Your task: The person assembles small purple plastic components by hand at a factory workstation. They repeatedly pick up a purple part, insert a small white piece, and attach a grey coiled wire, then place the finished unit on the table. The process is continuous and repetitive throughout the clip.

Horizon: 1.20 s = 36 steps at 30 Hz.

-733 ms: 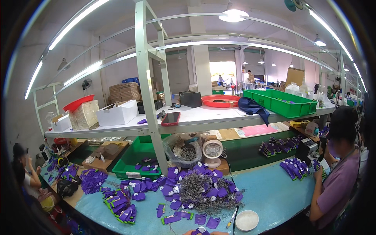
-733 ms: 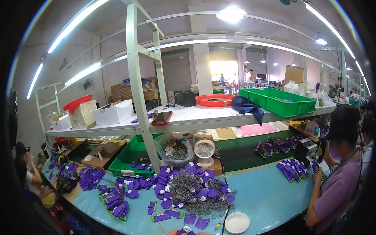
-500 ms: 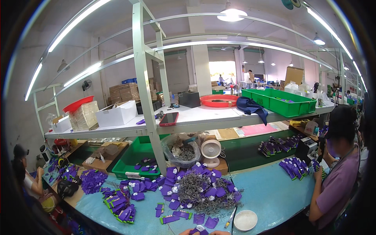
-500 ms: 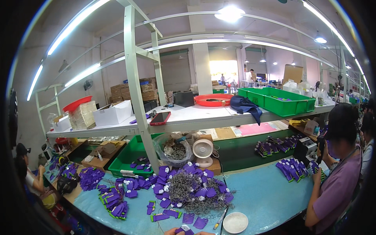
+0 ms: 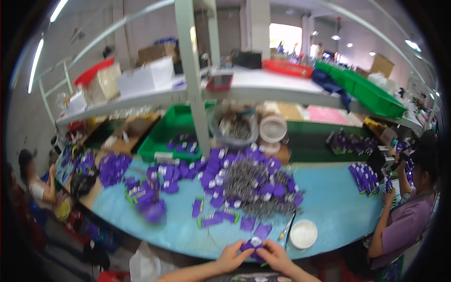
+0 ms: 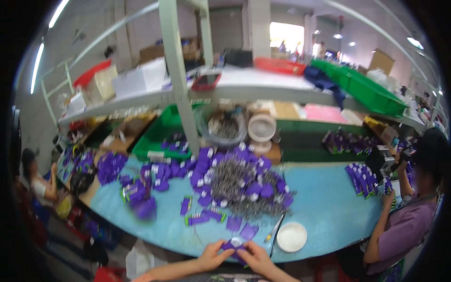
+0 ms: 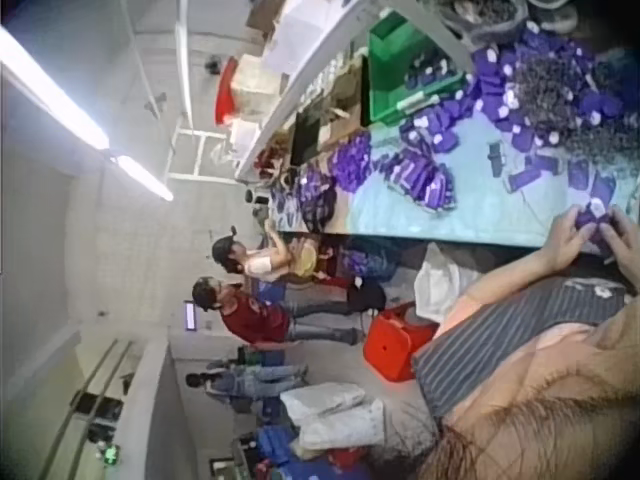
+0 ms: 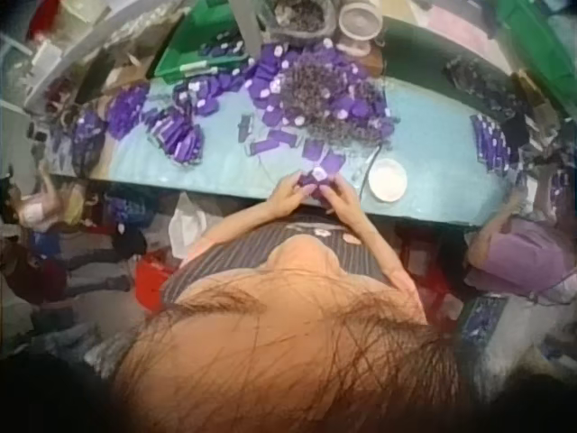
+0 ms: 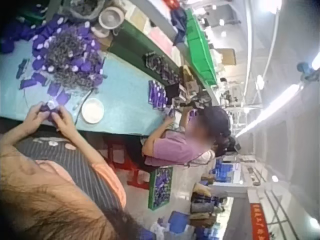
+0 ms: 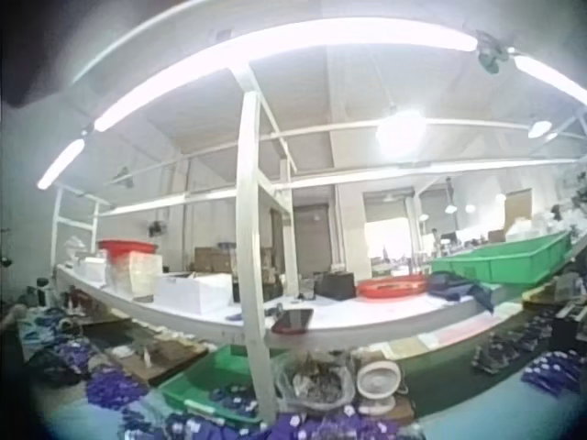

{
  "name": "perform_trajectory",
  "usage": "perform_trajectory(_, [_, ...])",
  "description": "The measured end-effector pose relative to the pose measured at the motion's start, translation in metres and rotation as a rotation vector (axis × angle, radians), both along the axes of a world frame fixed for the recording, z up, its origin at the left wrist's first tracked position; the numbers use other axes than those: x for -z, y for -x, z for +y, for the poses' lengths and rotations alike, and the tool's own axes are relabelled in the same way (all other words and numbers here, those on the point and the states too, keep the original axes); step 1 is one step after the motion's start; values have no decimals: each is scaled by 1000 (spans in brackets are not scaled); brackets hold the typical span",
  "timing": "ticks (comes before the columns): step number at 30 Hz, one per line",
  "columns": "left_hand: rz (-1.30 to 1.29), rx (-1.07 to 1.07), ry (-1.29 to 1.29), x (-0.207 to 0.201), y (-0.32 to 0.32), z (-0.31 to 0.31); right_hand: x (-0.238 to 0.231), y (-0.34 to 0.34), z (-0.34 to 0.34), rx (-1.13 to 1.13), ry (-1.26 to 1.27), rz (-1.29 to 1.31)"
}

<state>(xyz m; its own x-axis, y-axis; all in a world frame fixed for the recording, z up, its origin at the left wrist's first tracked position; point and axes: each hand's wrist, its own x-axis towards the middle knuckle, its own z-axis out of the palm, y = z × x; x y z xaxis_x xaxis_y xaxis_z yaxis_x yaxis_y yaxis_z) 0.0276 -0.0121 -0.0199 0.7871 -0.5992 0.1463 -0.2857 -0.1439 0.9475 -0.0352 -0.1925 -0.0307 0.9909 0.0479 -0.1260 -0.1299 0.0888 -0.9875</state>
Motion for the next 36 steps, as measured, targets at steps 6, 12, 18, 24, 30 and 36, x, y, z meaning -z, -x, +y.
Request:
perform_trajectory(6, [-221, 71, -192, -9, -33, 40, -53, 11, -87, 614, -51, -377])
perform_trajectory(12, [-674, -435, -464, -3, -176, 75, -7, -8, -233, 829, 301, -367])
perform_trajectory(18, [-826, -239, -839, 17, -249, 76, 49, -17, -245, 1040, 1381, -237])
perform_trajectory(24, [-645, -369, -850, 6, -243, 73, 11, 3, -202, 969, 1191, -322])
perform_trajectory(30, [504, 46, 359, -13, -156, 56, -34, -6, -70, 597, 886, -645])
perform_trajectory(36, [1358, 354, 780, -40, 7, 1, -30, -33, 34, 147, 403, -807])
